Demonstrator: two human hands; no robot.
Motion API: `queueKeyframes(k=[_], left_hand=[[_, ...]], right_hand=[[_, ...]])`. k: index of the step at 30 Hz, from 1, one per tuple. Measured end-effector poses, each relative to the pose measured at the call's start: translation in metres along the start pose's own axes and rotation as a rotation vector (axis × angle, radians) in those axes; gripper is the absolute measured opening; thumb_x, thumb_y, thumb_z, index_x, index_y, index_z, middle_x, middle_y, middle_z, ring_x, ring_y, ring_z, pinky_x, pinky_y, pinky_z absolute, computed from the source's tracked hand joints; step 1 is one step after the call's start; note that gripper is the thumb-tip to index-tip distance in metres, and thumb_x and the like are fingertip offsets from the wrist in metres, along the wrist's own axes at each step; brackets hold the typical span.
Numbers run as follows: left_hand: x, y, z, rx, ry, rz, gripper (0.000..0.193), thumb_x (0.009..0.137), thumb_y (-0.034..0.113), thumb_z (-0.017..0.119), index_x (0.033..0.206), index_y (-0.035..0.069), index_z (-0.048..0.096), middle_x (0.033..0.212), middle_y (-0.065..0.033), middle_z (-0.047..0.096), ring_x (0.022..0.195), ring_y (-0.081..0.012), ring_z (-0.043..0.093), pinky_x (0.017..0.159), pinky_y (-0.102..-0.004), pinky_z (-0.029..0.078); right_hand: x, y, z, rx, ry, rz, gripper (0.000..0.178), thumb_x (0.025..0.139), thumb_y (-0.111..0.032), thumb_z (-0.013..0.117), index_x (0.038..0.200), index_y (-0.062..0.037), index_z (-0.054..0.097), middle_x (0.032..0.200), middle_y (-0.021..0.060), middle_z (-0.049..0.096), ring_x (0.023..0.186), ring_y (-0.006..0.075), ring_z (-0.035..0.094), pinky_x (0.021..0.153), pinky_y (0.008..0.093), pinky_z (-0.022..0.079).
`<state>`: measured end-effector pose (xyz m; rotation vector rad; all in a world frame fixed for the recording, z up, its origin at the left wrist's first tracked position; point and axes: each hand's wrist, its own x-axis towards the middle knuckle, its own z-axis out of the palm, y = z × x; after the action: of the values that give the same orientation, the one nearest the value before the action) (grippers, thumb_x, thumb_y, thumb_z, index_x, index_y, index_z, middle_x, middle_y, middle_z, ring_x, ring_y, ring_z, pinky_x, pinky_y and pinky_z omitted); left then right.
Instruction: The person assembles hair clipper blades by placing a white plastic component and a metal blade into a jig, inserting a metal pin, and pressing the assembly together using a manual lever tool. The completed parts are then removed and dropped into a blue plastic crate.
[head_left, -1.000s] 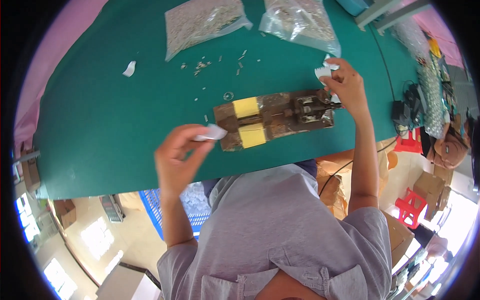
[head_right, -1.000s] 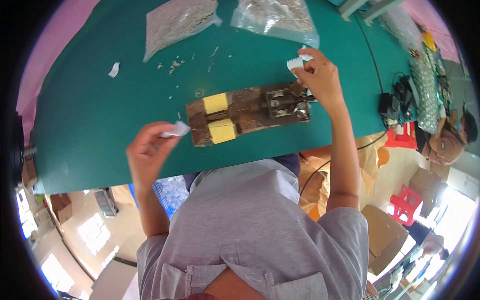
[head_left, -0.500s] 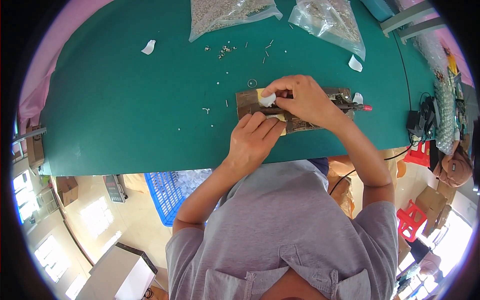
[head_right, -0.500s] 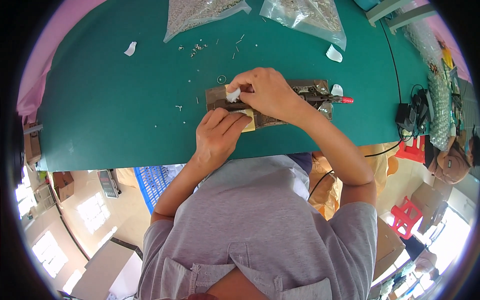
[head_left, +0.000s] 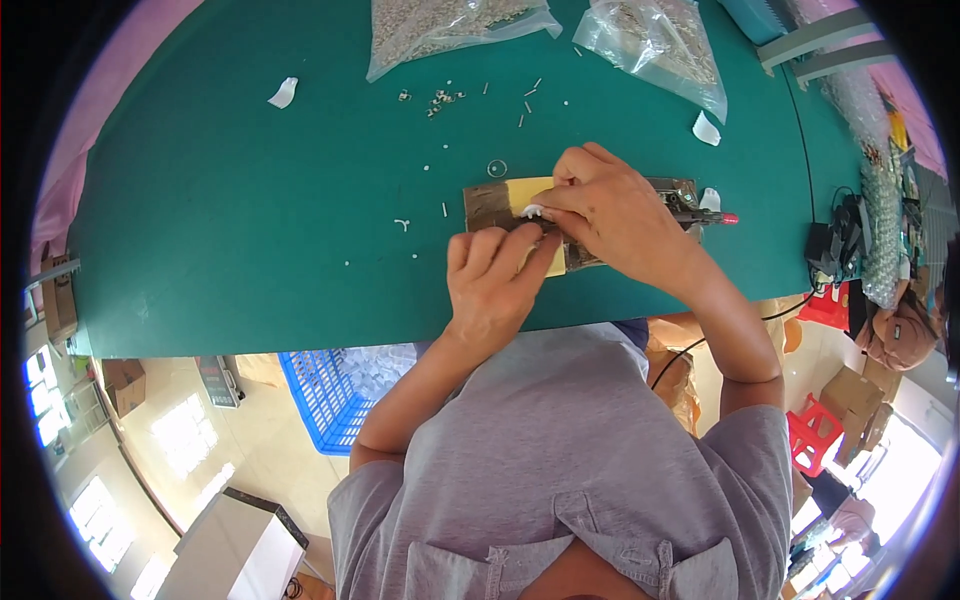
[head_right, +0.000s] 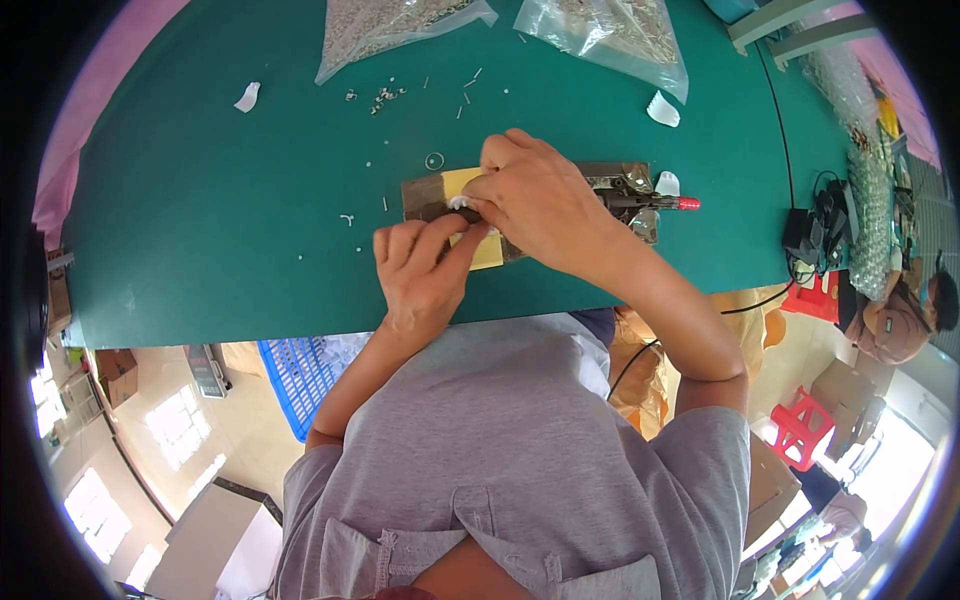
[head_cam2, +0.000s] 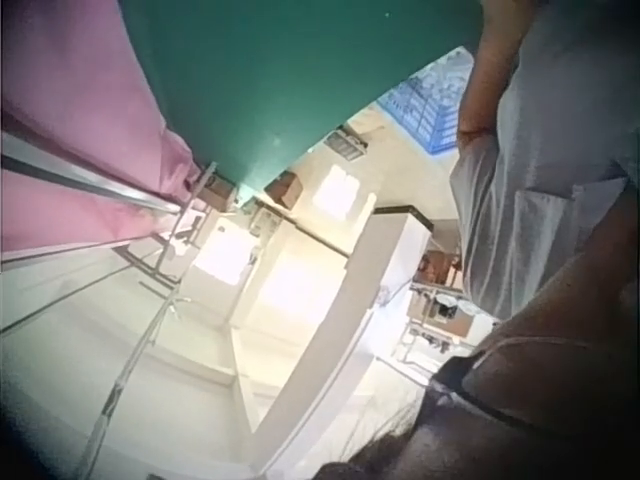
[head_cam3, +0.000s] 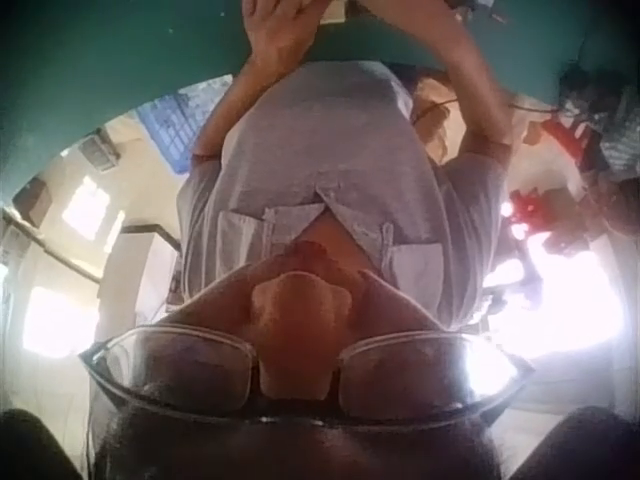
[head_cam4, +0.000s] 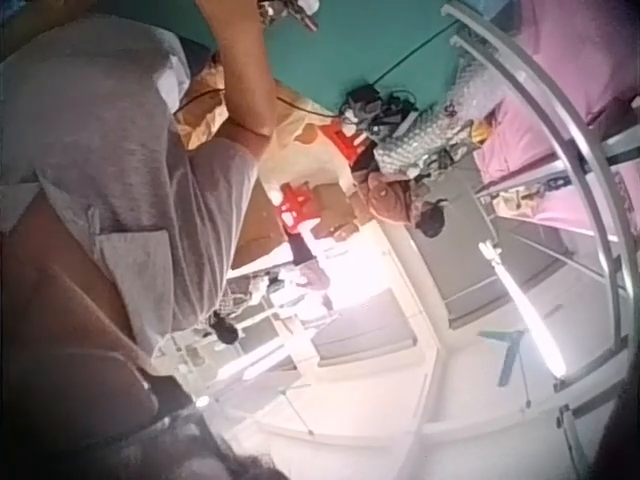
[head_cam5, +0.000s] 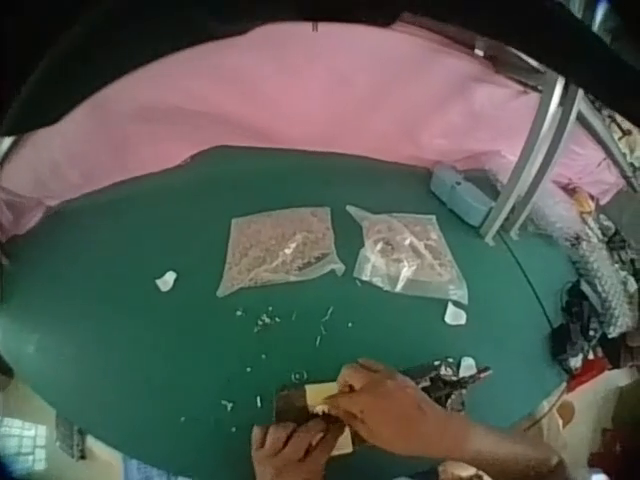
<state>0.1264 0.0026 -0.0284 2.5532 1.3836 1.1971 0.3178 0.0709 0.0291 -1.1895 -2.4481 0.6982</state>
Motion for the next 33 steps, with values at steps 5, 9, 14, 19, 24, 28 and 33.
queueKeyframes(k=[5,9,14,19,24,28,33], left_hand=[[0.008,-0.005,0.004,-0.03,0.013,-0.111,0.047,0.071,0.004,0.084,0.116,0.012,0.072,0.092,0.0053,0.071,0.091,-0.0192,0.058,0.087,-0.0398,0.04],[0.012,-0.005,-0.004,-0.054,-0.051,-0.121,0.05,0.072,0.004,0.084,0.12,0.012,0.07,0.097,0.0027,0.072,0.095,-0.0218,0.059,0.088,-0.0408,0.041],[0.018,-0.013,-0.003,-0.181,-0.04,-0.217,0.073,0.072,0.001,0.087,0.139,0.01,0.06,0.111,-0.0028,0.073,0.115,-0.028,0.058,0.1,-0.043,0.042],[0.012,-0.025,0.0,-0.363,-0.121,-0.274,0.081,0.074,-0.004,0.086,0.147,0.009,0.053,0.107,-0.0027,0.076,0.118,-0.0279,0.059,0.102,-0.0422,0.045],[0.011,-0.029,0.0,-0.409,-0.138,-0.28,0.079,0.075,-0.005,0.086,0.145,0.01,0.054,0.107,-0.0032,0.075,0.114,-0.0279,0.062,0.095,-0.0407,0.051],[0.011,-0.028,-0.003,-0.441,-0.147,-0.29,0.075,0.075,-0.006,0.085,0.143,0.01,0.057,0.107,-0.0034,0.075,0.113,-0.0278,0.062,0.091,-0.0398,0.054],[0.009,-0.03,0.002,-0.43,-0.14,-0.282,0.075,0.074,-0.003,0.085,0.143,0.011,0.057,0.107,-0.0024,0.074,0.113,-0.0265,0.062,0.094,-0.0412,0.05]], right_hand=[[-0.003,0.002,0.009,0.142,0.082,0.005,0.009,0.087,-0.006,0.073,0.094,-0.004,0.078,0.087,0.0092,0.067,0.091,0.0299,0.066,0.081,0.0426,0.055],[-0.01,0.007,0.01,0.265,0.132,0.063,0.012,0.088,-0.005,0.074,0.098,-0.004,0.078,0.091,0.0085,0.073,0.086,0.0285,0.069,0.08,0.0397,0.055],[-0.013,0.007,0.01,0.195,0.107,-0.031,0.014,0.089,-0.006,0.076,0.103,-0.004,0.079,0.099,0.0092,0.076,0.086,0.0272,0.07,0.086,0.038,0.053],[-0.019,0.008,0.016,0.272,0.105,0.088,0.016,0.086,-0.006,0.079,0.102,-0.0047,0.078,0.102,0.0081,0.076,0.092,0.0284,0.069,0.087,0.0388,0.052],[-0.033,-0.004,0.02,-0.015,0.354,-0.117,0.023,0.075,-0.008,0.083,0.096,-0.0101,0.075,0.099,0.004,0.07,0.096,0.0255,0.065,0.085,0.0399,0.051],[-0.032,-0.005,0.031,-0.255,0.389,-0.282,0.025,0.071,-0.008,0.081,0.095,-0.007,0.074,0.096,0.0023,0.066,0.094,0.0223,0.063,0.087,0.0387,0.052],[-0.033,-0.003,0.041,-0.312,0.466,-0.347,0.022,0.072,-0.006,0.077,0.093,-0.0047,0.075,0.097,0.0039,0.069,0.094,0.0203,0.065,0.082,0.0369,0.054]])
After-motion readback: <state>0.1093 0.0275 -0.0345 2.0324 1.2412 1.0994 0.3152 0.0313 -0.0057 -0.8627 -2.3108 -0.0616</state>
